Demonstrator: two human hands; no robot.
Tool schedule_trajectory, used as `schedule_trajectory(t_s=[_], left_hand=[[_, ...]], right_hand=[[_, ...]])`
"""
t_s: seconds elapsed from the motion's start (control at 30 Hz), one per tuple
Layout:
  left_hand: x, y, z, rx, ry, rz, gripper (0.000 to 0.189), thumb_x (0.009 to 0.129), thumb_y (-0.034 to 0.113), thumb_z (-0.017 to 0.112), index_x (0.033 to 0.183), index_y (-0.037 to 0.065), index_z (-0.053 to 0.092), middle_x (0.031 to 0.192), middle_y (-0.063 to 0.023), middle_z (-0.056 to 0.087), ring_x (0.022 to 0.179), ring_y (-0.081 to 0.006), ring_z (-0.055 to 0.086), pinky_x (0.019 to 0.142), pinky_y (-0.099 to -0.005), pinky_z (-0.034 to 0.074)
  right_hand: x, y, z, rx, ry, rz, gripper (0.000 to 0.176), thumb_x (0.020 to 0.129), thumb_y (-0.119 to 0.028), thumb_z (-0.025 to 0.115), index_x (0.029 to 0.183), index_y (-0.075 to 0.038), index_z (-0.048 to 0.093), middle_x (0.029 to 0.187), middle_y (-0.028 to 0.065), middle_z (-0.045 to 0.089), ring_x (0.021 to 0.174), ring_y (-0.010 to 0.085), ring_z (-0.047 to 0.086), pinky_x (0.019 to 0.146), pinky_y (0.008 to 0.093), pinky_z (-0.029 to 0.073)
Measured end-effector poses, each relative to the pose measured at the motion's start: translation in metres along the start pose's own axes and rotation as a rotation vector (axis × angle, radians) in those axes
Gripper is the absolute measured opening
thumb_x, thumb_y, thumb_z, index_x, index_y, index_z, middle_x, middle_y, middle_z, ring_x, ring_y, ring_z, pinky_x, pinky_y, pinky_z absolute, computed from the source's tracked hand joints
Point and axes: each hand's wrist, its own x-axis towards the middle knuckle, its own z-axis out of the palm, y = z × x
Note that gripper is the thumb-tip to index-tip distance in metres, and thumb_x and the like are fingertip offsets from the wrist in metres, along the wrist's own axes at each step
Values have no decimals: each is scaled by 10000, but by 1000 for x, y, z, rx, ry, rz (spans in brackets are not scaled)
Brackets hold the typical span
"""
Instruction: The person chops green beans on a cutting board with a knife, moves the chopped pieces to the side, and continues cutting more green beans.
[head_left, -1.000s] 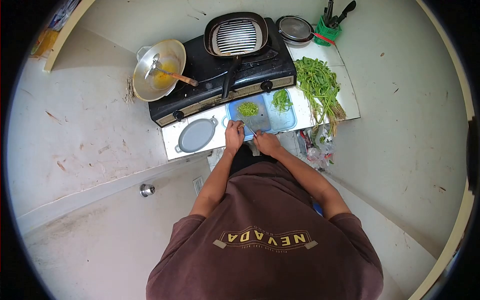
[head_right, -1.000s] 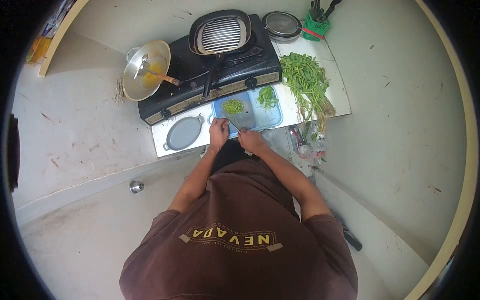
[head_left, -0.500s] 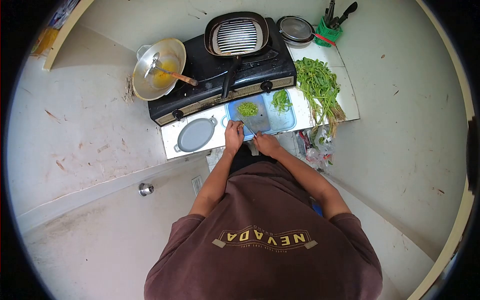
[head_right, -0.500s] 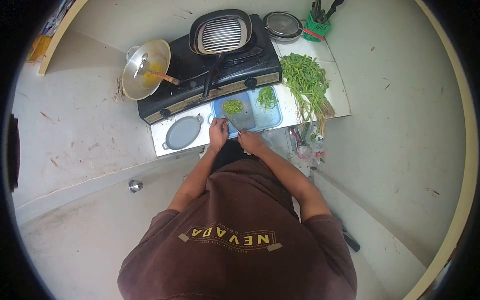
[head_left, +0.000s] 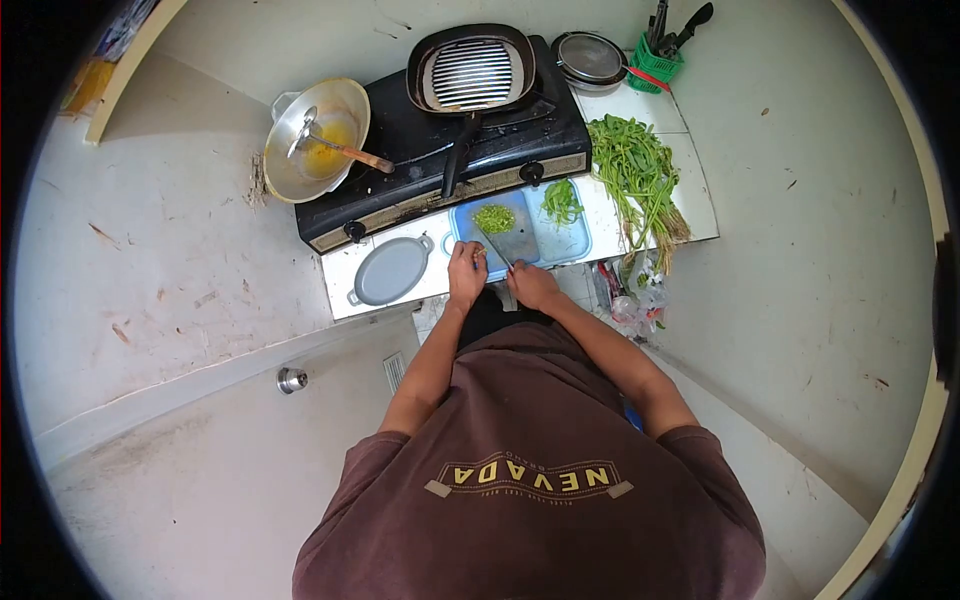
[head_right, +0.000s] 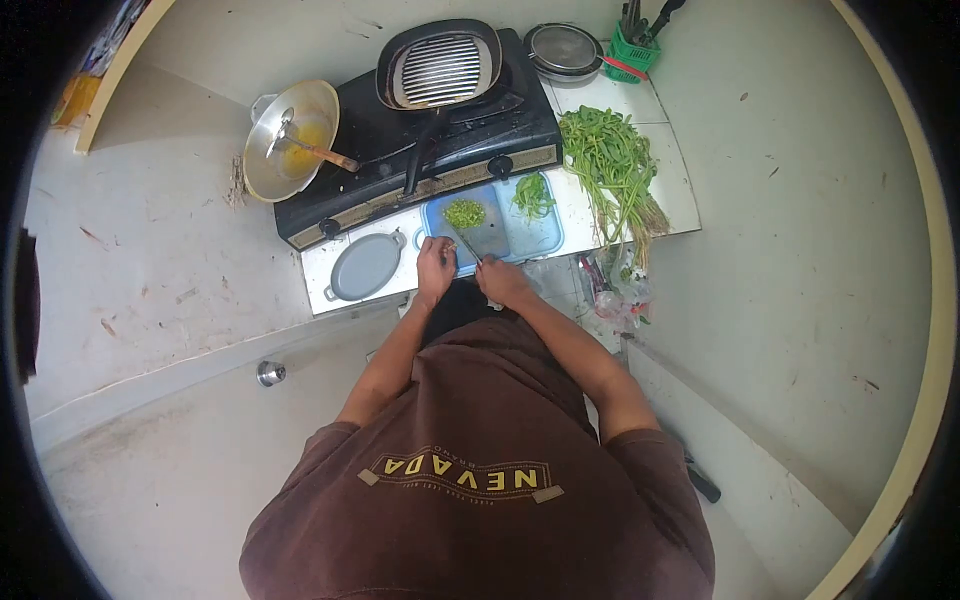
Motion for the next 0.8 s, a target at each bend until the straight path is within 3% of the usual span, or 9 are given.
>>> schedule_trajectory(t_s=[0.43,0.63,0.8], left_hand=[[2,-3,-4,26,-29,13,118,848,-30,636,950,-1,689,850,-167,558,739,-319,601,714,-422,507],[1,-1,-2,11,1,31,120,851,-35,630,945,0,697,858,-168,567,737,-316,605,712,-412,513],[1,-3,-3,36,-15,12,121,853,-36,629,947,0,696,862,-170,569,740,-317,613,707,-414,516]], right_hand=[[-2,-6,-2,-33,-14,-62,389,1054,-305,444,1070,61,574,879,279,717,845,452,715,769,552,570],[15,-3,13,18,134,-121,407,1038,-333,477,1025,63,573,775,285,696,759,470,704,709,567,563],[-1,1,10,-25,85,-103,393,1037,-323,482,1023,61,566,791,283,700,767,468,706,714,563,564]])
